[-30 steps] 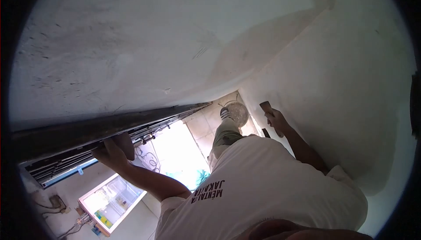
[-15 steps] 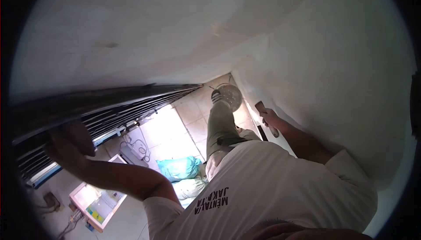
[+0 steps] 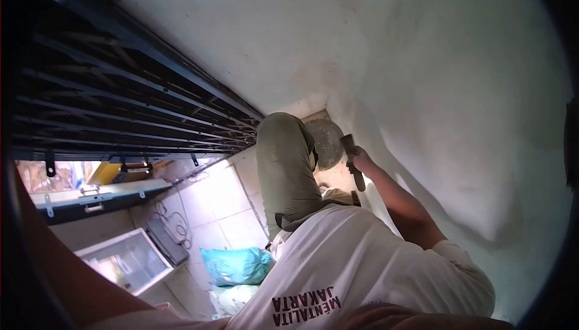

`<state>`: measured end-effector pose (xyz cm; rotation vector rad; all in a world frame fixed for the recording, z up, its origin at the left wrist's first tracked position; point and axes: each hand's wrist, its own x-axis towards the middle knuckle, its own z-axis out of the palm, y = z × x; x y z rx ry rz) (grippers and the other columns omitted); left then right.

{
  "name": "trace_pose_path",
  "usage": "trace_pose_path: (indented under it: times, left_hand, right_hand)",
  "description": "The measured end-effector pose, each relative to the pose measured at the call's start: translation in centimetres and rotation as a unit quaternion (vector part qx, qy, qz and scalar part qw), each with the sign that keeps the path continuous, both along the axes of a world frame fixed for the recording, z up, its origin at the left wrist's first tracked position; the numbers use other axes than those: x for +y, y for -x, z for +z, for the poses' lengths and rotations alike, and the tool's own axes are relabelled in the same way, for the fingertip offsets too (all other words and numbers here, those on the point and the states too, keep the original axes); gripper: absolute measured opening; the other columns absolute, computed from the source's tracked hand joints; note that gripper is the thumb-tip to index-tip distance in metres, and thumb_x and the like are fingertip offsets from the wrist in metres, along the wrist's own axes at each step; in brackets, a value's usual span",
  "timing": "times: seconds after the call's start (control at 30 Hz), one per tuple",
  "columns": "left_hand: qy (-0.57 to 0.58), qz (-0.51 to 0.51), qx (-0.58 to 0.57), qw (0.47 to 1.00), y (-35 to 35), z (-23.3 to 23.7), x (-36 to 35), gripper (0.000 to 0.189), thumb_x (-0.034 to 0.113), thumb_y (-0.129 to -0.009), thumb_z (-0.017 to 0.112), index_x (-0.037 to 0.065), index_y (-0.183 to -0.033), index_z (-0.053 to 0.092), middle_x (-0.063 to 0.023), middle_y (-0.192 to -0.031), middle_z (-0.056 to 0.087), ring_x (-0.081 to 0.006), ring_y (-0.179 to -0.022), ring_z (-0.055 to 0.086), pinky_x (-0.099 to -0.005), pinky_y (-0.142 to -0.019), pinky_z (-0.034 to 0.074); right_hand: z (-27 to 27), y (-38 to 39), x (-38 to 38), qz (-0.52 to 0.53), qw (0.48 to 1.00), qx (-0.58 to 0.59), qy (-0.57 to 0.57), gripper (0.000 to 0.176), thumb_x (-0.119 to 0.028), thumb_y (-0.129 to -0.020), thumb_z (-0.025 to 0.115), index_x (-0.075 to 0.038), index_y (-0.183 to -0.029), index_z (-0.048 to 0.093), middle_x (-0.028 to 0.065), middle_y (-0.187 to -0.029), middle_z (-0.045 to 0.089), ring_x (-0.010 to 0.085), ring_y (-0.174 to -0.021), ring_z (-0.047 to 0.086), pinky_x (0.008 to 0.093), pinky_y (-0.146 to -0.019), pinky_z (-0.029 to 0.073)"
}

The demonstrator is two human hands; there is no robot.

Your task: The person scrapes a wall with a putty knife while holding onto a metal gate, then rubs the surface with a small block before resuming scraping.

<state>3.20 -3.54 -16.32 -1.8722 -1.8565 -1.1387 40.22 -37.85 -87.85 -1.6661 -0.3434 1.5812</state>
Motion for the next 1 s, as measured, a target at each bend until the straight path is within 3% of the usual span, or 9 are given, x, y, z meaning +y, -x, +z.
trace_pose_path:
  times: [0.1,0.33,0.4,0.5,0.53,0.63,0.77,0.87,1.0]
  left_hand:
    - [0.038,0.008,0.033,0.999,-1.2,2.5,-0.2,0.066,0.05,-0.089,0.05,0.005,-0.134,0.033,-0.0148,-0.136,0.034,-0.024,-0.126,0.029,-0.033,-0.104,0.022]
    - [0.106,-0.039,0.048,0.992,-4.5,4.5,-1.4,0.076,0.055,-0.09,0.046,0.009,-0.146,0.022,-0.0152,-0.15,0.022,-0.0246,-0.141,0.016,-0.0325,-0.114,0.012]
    - [-0.144,-0.225,0.046,0.962,-1.1,-0.2,-3.7,0.077,0.042,-0.076,0.071,-0.011,-0.125,0.041,-0.0322,-0.117,0.05,-0.0415,-0.1,0.056,-0.0443,-0.082,0.051]
    - [-0.073,-0.21,0.087,0.971,2.2,-9.1,-7.8,0.027,0.028,-0.09,0.051,0.007,-0.102,0.063,-0.0162,-0.108,0.062,-0.0285,-0.096,0.061,-0.0351,-0.085,0.045]
    - [-0.125,-0.208,0.353,0.904,4.1,-12.9,-8.6,0.026,0.019,-0.086,0.052,0.011,-0.109,0.062,-0.0113,-0.118,0.059,-0.0265,-0.108,0.056,-0.0378,-0.094,0.042]
    - [0.156,-0.207,-0.005,0.966,4.1,-26.2,-15.2,0.025,0.031,-0.089,0.056,0.016,-0.106,0.066,-0.0115,-0.109,0.06,-0.0229,-0.103,0.055,-0.0357,-0.088,0.045]
    - [0.333,-0.169,-0.51,0.775,7.2,-46.4,-18.2,0.047,0.046,-0.093,0.05,0.004,-0.076,0.064,0.0001,-0.067,0.05,-0.008,-0.063,0.045,-0.0231,-0.06,0.037]
    - [0.426,-0.076,-0.659,0.615,10.2,-51.3,-21.3,0.04,0.044,-0.093,0.051,0.006,-0.084,0.06,-0.0006,-0.072,0.054,-0.0071,-0.064,0.048,-0.0213,-0.059,0.041]
    - [0.443,-0.114,-0.68,0.573,13.1,-53.5,-18.1,0.037,0.04,-0.093,0.054,0.005,-0.085,0.06,0.0004,-0.076,0.055,-0.0068,-0.065,0.049,-0.021,-0.057,0.04]
  right_hand:
    - [1.4,1.4,-6.7,-0.227,0.945,0.213,-0.1,0.027,-0.008,-0.079,0.048,0.004,-0.103,0.047,0.0168,-0.082,0.058,0.0282,-0.072,0.06,0.042,-0.074,0.052]
    - [5.5,6.9,-11.6,-0.198,0.913,0.356,-0.003,0.036,-0.015,-0.089,0.05,-0.008,-0.121,0.036,0.0215,-0.096,0.059,0.0332,-0.087,0.061,0.0475,-0.078,0.052]
    - [6.1,8.2,-10.9,-0.198,0.916,0.347,0.037,0.037,-0.012,-0.086,0.048,-0.009,-0.121,0.037,0.0198,-0.102,0.055,0.0311,-0.088,0.059,0.0487,-0.076,0.052]
    - [3.9,9.5,-9.6,-0.085,0.935,0.345,-0.004,0.036,-0.008,-0.083,0.045,-0.007,-0.118,0.039,0.0196,-0.105,0.054,0.0326,-0.092,0.058,0.0487,-0.078,0.051]
    - [4.7,10.0,-8.8,-0.063,0.933,0.353,-0.012,0.035,-0.008,-0.083,0.045,-0.006,-0.117,0.039,0.0196,-0.105,0.054,0.0328,-0.092,0.058,0.0487,-0.079,0.051]
    - [8.9,11.4,-6.3,-0.011,0.937,0.346,-0.038,0.028,-0.01,-0.083,0.045,-0.005,-0.111,0.043,0.0176,-0.097,0.055,0.0294,-0.083,0.061,0.0448,-0.074,0.053]
    - [6.8,11.6,-3.0,0.038,0.968,0.187,-0.161,0.018,-0.016,-0.085,0.046,-0.003,-0.097,0.047,0.0131,-0.071,0.058,0.0218,-0.054,0.058,0.0327,-0.05,0.049]
    - [10.0,12.2,2.3,0.013,0.989,0.088,-0.117,0.02,-0.022,-0.084,0.048,-0.005,-0.095,0.048,0.0092,-0.063,0.057,0.0197,-0.05,0.056,0.0315,-0.043,0.046]
    - [10.9,13.6,9.8,0.011,0.986,0.021,-0.165,0.017,-0.02,-0.082,0.05,-0.005,-0.09,0.048,0.0083,-0.064,0.056,0.0191,-0.05,0.056,0.0323,-0.044,0.046]
